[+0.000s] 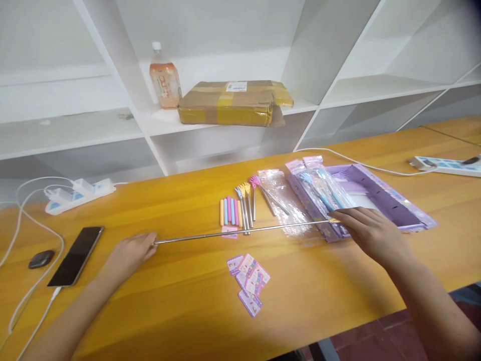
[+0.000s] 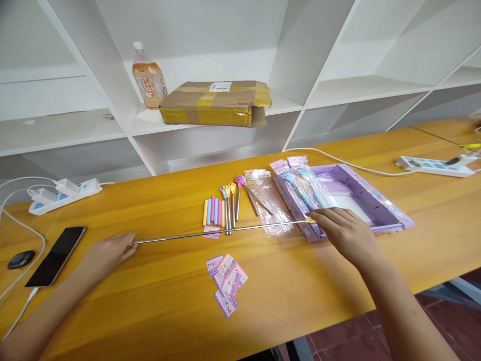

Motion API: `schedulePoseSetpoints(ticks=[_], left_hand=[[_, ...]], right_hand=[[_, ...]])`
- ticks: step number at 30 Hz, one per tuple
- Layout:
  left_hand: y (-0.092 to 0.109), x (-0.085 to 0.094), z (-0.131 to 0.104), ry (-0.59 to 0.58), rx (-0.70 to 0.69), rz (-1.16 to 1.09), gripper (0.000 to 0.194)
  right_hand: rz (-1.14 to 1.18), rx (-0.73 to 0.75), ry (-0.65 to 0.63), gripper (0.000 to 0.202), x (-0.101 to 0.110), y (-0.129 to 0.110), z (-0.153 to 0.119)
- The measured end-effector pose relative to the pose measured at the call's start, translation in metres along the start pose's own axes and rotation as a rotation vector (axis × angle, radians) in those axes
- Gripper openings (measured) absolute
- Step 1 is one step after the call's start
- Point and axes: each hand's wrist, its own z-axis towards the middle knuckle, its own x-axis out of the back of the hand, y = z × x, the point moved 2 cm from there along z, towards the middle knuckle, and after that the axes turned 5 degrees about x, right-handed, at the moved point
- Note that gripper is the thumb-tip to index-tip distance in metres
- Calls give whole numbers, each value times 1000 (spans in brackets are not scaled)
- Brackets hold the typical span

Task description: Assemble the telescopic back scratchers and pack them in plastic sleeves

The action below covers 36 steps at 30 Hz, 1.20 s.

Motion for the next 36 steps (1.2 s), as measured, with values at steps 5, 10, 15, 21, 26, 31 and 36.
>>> schedulePoseSetpoints(ticks=[5, 10, 15, 21, 26, 31, 36], left_hand=[[3, 1, 1, -43, 137, 105, 28], [36, 5, 10, -134, 86, 106, 30], [101, 18, 32, -204, 54, 27, 31], [166, 34, 51, -278, 24, -47, 33], [175, 24, 54, -295, -12, -62, 35], [173, 1, 50, -293, -41, -93, 34], [173, -11, 49, -269, -63, -120, 35]], right_hand=[[28, -54, 53, 30, 5, -6, -7], [142, 27, 68, 30, -1, -41, 18], [211, 144, 85, 28, -14, -108, 82], [224, 173, 44, 21, -41, -191, 132], [219, 186, 13, 18, -54, -221, 138], [226, 316, 81, 22, -55, -216, 139], [310, 335, 132, 16, -59, -219, 138]])
